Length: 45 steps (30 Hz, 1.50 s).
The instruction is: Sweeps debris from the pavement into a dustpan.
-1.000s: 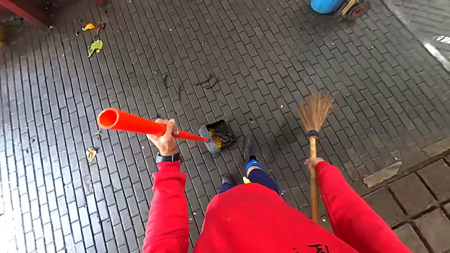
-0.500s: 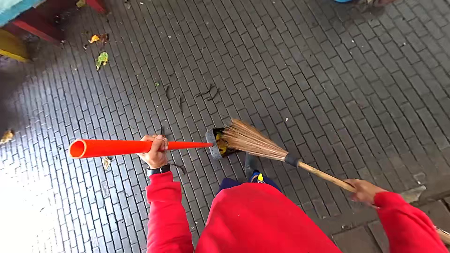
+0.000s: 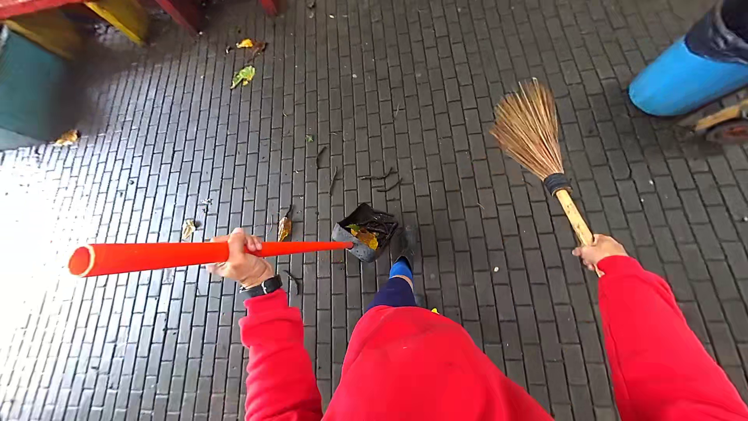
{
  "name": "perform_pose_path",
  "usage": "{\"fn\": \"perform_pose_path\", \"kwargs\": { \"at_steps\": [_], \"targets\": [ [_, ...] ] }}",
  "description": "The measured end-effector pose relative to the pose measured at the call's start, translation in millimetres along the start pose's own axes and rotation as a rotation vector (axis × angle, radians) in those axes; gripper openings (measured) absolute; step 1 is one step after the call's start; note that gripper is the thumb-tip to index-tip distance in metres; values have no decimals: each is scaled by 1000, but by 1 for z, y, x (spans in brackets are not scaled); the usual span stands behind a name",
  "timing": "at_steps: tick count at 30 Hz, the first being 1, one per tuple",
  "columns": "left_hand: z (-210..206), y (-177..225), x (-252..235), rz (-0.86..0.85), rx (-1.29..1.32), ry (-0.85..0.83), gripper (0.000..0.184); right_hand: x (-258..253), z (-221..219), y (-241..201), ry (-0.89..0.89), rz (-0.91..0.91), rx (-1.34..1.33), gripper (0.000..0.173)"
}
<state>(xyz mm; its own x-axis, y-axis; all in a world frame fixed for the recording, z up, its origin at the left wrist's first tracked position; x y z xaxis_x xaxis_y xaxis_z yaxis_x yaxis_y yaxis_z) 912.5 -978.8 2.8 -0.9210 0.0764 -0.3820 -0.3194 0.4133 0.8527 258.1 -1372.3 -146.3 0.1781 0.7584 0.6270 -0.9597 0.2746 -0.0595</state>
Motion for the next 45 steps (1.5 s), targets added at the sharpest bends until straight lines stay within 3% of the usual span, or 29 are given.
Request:
{"fn": "perform_pose_path", "kwargs": {
  "at_steps": [4,7,10,13,15,17,20,25,29,33,36,39,45],
  "targets": [
    [-45,-50,-16,-29,-24,14,19,-63,16,-115,-13,45,79,49],
    [-82,-96,-29,-47,-50,-5,17,-88,4,-218,-56,104,264,50],
    [-119,-130,-51,-26,-73,-32,19,-108,-37,-309,-197,184,496,58],
    [-159,-152,-87,-5,-56,-40,21,-105,-89,-368,-391,315,785,60],
    [-183,-165,-105,-13,-18,-25,23,-84,-109,-376,-532,410,919,60],
    [-200,-175,-116,6,0,-30,24,-62,-101,-370,-619,465,991,64],
    [-207,-183,-129,89,11,-91,22,-56,-37,-358,-629,524,1018,65],
    [-212,-201,-159,79,32,-132,21,-105,98,-333,-532,542,982,46],
    [-243,-221,-180,-1,27,-57,23,-135,138,-358,-314,441,831,49],
    [-257,-239,-186,29,20,-138,23,-183,131,-437,-209,381,717,52],
    [-252,-226,-181,99,-8,-233,22,-228,105,-492,-200,344,722,51],
    [-250,-211,-171,105,-33,-228,21,-273,71,-526,-211,421,829,50],
    [-248,-197,-152,80,-139,-79,23,-236,41,-531,-483,706,1198,72]
  ]
}}
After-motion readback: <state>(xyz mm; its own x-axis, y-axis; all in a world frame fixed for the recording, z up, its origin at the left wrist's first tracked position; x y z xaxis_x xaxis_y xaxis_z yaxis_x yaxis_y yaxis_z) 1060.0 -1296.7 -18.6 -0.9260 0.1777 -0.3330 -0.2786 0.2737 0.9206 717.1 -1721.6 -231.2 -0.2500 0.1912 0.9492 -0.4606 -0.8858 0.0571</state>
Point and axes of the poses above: each hand's wrist, its own x-axis away from the middle knuckle, its own z-axis out of the back of the hand, y = z × x, the point moved 3 cm from there along -x, towards the middle knuckle, and after that the axes turned 7 degrees about x, right-handed, at the moved point
